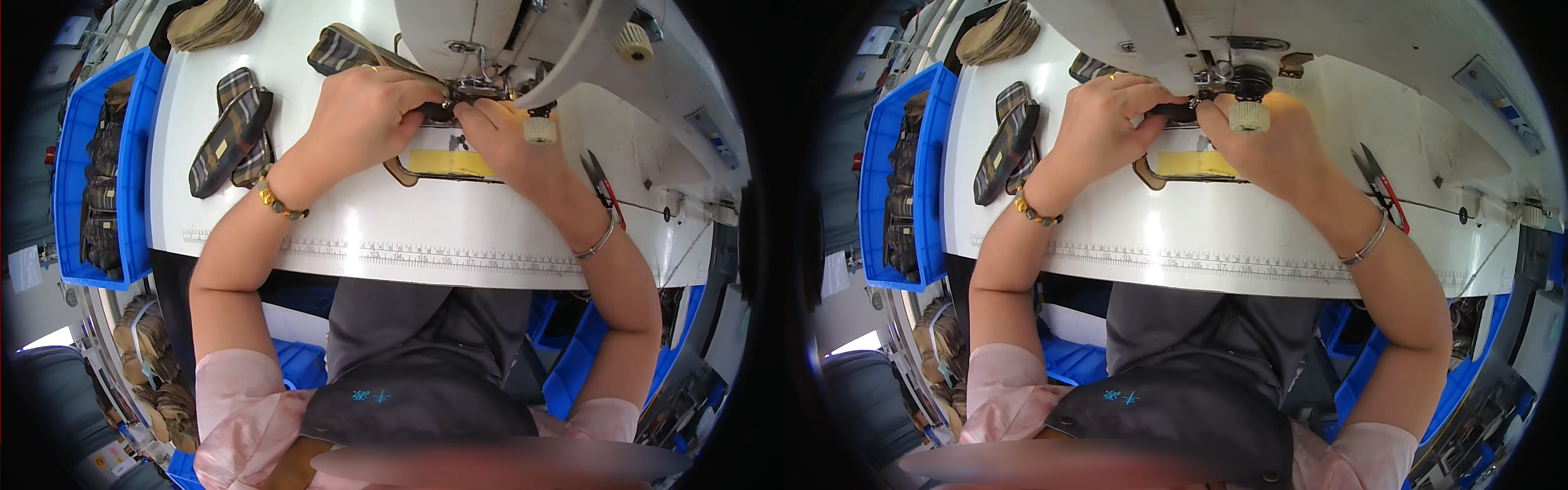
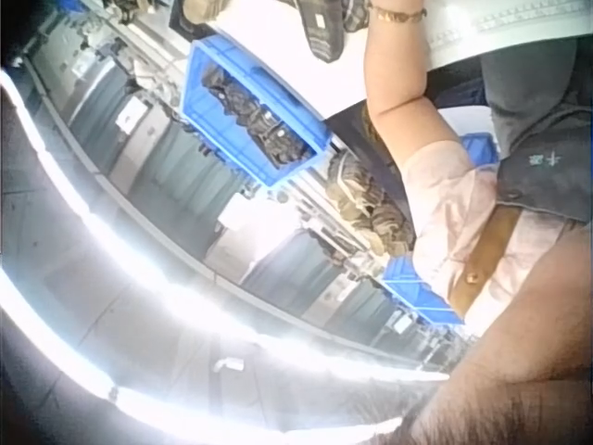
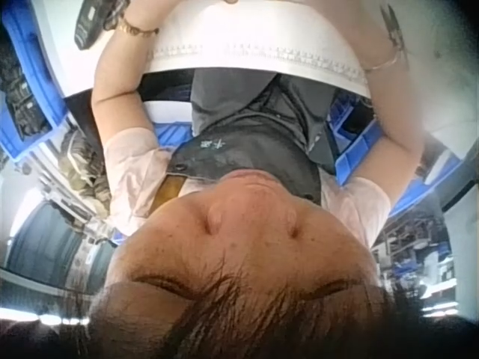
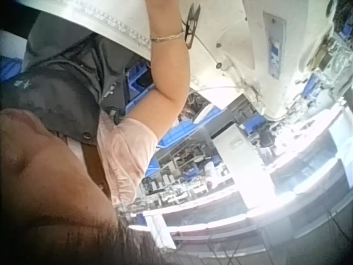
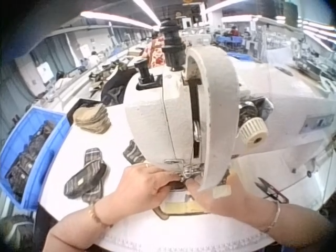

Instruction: Sewing the trim and assembly of shoe upper components using an industrial sewing machine.

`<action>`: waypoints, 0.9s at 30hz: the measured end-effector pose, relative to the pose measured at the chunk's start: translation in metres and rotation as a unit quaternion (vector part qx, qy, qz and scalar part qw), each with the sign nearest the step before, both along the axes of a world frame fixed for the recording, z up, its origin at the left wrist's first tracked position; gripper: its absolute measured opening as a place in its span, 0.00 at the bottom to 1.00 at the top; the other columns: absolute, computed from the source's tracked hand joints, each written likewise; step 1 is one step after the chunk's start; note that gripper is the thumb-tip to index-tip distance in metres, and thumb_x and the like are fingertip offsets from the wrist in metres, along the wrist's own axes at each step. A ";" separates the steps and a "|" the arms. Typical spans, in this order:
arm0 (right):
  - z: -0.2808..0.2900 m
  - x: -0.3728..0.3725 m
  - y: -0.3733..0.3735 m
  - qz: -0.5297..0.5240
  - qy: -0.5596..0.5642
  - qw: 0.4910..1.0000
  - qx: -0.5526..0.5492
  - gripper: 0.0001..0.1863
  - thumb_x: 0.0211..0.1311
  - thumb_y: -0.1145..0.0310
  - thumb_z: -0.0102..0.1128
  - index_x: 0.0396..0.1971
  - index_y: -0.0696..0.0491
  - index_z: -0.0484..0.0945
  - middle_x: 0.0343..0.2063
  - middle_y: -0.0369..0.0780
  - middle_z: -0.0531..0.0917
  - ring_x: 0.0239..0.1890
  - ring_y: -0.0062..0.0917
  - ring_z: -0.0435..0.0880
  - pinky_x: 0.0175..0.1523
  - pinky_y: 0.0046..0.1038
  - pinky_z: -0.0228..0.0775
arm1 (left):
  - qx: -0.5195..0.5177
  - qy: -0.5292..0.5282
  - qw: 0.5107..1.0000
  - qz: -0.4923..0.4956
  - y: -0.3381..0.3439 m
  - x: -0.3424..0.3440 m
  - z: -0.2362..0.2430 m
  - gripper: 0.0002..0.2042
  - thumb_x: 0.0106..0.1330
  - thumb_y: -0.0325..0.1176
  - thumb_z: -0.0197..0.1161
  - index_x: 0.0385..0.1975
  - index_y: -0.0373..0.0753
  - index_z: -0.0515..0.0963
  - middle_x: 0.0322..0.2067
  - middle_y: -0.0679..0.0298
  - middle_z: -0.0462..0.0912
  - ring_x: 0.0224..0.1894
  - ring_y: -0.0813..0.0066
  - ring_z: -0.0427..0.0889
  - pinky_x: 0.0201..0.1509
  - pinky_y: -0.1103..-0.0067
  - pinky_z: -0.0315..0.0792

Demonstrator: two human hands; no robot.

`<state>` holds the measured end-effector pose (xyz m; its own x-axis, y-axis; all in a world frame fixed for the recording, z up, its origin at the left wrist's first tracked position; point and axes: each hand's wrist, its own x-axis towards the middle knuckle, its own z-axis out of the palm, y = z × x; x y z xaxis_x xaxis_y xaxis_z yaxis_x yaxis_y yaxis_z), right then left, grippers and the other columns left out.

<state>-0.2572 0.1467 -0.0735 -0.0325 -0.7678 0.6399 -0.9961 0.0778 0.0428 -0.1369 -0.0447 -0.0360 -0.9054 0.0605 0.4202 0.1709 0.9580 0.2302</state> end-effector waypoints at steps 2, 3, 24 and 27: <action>0.000 0.000 -0.001 -0.002 0.000 1.000 0.008 0.12 0.48 0.75 0.64 0.35 0.53 0.80 0.25 0.31 0.78 0.21 0.25 0.79 0.24 0.24 0.71 | -0.001 0.002 1.000 0.001 0.000 0.000 -0.001 0.15 0.47 0.24 0.68 0.36 0.46 0.87 0.33 0.67 0.87 0.34 0.67 0.85 0.37 0.75 0.80; 0.000 0.000 -0.001 -0.006 0.000 1.000 0.016 0.11 0.48 0.75 0.64 0.35 0.52 0.79 0.23 0.32 0.77 0.21 0.25 0.79 0.23 0.24 0.71 | -0.002 0.004 1.000 -0.001 -0.001 -0.001 -0.003 0.15 0.47 0.23 0.68 0.36 0.46 0.87 0.33 0.68 0.87 0.34 0.68 0.85 0.37 0.75 0.80; 0.017 0.007 0.017 -0.007 0.003 0.994 0.109 0.15 0.51 0.75 0.62 0.41 0.58 0.84 0.18 0.40 0.81 0.20 0.32 0.82 0.25 0.30 0.74 | -0.168 0.064 0.980 -0.082 0.009 0.003 -0.006 0.11 0.53 0.31 0.63 0.36 0.42 0.86 0.30 0.71 0.79 0.39 0.73 0.80 0.40 0.78 0.75; 0.017 0.007 0.015 -0.002 -0.005 0.995 0.098 0.16 0.50 0.74 0.63 0.42 0.58 0.84 0.18 0.40 0.81 0.20 0.32 0.82 0.25 0.30 0.73 | -0.157 0.073 0.981 -0.083 0.008 0.003 -0.007 0.11 0.53 0.32 0.63 0.35 0.43 0.86 0.29 0.72 0.79 0.38 0.73 0.79 0.39 0.78 0.73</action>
<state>-0.2500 0.1612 -0.0566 -0.0417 -0.8777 0.4774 -0.9962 0.0728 0.0470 -0.1343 -0.0371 -0.0433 -0.8036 0.3490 0.4822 0.3389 0.9342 -0.1114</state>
